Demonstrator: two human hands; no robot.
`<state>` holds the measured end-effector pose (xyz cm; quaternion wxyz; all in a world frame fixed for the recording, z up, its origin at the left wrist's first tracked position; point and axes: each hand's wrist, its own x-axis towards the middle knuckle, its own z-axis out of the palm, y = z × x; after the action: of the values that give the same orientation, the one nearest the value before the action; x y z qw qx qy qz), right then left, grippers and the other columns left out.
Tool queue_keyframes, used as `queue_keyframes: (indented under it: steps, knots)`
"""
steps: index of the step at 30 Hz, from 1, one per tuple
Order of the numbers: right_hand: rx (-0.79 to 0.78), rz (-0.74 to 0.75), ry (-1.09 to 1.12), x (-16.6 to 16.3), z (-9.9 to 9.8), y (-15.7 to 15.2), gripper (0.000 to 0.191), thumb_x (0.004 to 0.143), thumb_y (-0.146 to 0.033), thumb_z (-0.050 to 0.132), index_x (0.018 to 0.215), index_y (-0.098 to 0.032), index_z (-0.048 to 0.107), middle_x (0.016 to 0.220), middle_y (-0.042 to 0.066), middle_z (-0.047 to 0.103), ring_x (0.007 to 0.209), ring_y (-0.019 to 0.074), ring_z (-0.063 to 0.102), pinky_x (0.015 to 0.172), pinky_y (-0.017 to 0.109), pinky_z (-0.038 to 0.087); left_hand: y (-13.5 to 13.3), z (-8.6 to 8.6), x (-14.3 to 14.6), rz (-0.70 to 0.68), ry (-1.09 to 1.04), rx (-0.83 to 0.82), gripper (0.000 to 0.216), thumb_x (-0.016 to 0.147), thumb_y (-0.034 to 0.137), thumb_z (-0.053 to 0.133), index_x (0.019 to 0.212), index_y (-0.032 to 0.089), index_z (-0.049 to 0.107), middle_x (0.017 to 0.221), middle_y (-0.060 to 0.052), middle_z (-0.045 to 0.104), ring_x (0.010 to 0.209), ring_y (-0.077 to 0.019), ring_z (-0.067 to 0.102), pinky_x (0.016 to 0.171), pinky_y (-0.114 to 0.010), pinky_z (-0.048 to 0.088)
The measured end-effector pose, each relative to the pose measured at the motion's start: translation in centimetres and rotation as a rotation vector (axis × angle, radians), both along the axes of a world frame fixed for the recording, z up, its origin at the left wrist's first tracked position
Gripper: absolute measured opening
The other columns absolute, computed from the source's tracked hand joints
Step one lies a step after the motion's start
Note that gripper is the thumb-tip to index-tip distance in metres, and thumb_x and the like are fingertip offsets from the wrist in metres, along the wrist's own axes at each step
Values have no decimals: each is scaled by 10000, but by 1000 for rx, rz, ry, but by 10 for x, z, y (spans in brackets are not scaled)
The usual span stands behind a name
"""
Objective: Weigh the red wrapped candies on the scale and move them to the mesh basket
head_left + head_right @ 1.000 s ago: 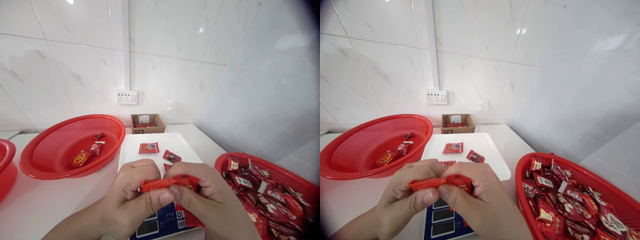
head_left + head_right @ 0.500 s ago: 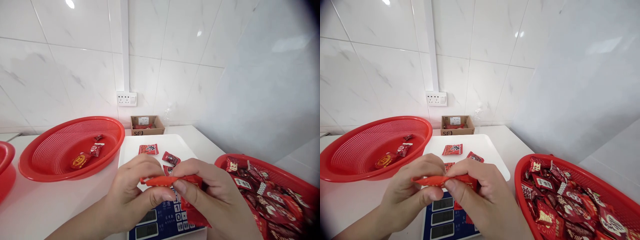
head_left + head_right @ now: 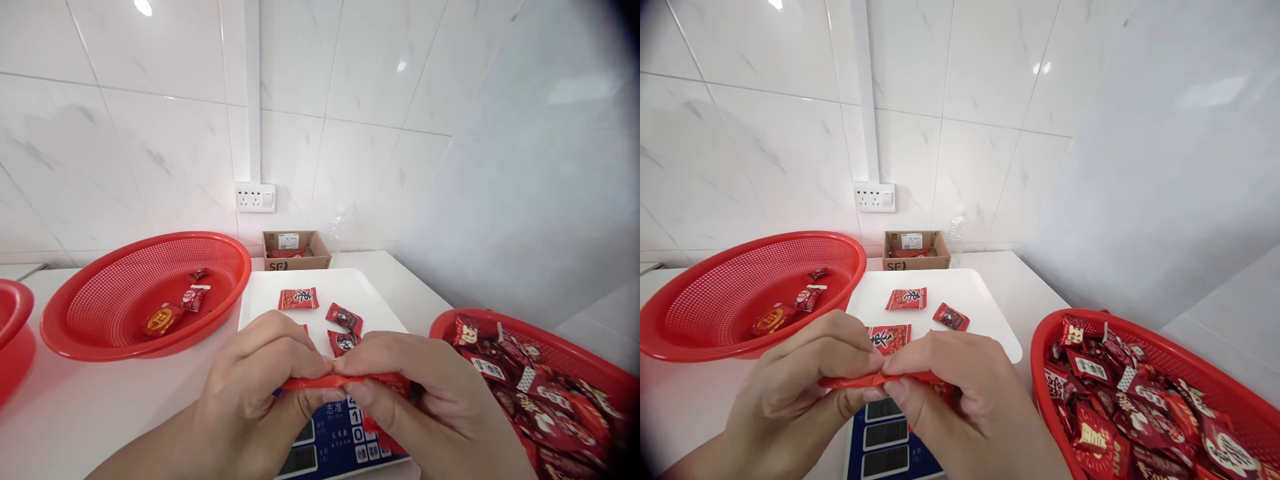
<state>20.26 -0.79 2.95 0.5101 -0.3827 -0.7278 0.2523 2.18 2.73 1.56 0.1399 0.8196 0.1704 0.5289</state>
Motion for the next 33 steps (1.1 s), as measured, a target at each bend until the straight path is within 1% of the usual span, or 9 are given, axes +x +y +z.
queue_keyframes:
  steps: [3,5,11,15,19,21,24,28,33]
  knots:
    - [-25,-34,-35,1,0,-2,108,851,-254,655,825,-283,757,699,3,749,576,144,653,538,221,507,-2,1,0,-5,-5,-26,84,877,195,682,812,164,638,689,-22,641,609,-109,621,521,-178,518]
    - [-63,-51,-42,2,0,-4,100,852,-287,657,832,-281,755,683,4,739,565,142,642,514,222,484,-3,1,1,-7,-19,-61,129,881,220,681,776,167,628,667,-15,627,586,-101,605,502,-172,500]
    - [-186,-139,-14,1,-2,-4,170,854,-347,625,745,-257,721,608,-12,667,517,121,536,458,223,369,2,-1,5,-26,-61,-194,204,872,352,696,757,193,640,638,27,617,575,-79,570,512,-154,464]
    - [-331,-167,126,-4,-1,-3,231,835,-419,632,696,-241,681,531,-36,557,486,110,448,461,225,332,5,-2,3,-58,-31,-350,294,944,438,564,785,197,623,696,15,610,642,-102,573,580,-194,474]
    - [-417,-192,275,-7,1,-2,263,782,-447,674,651,-221,647,513,-42,515,490,104,412,465,223,315,6,-5,-1,-32,-3,-441,386,1005,406,439,696,192,529,668,32,524,589,-86,483,531,-194,399]
    - [-436,-209,295,-7,2,-1,254,733,-438,716,637,-214,644,516,-49,493,500,97,398,476,220,313,5,-6,-1,-28,-26,-437,385,1008,376,442,673,193,493,650,40,492,576,-84,450,521,-196,373]
    - [-485,-173,252,-8,4,2,245,691,-423,738,628,-206,644,524,-56,473,507,91,372,486,224,295,5,-7,-1,-24,-71,-454,390,992,391,477,656,193,482,631,45,466,563,-86,421,506,-205,346]
    - [-498,-172,215,-9,5,2,237,741,-399,671,609,-207,635,513,-55,477,501,90,375,492,224,294,5,-7,-1,-83,-126,-590,434,980,459,471,641,189,480,622,41,454,545,-91,380,484,-215,318]
    - [-522,-157,219,-9,4,0,248,727,-412,687,605,-205,627,502,-49,473,490,97,382,479,226,290,7,-6,-1,-219,-190,-808,495,933,567,492,616,188,462,594,38,429,530,-96,371,474,-216,333]
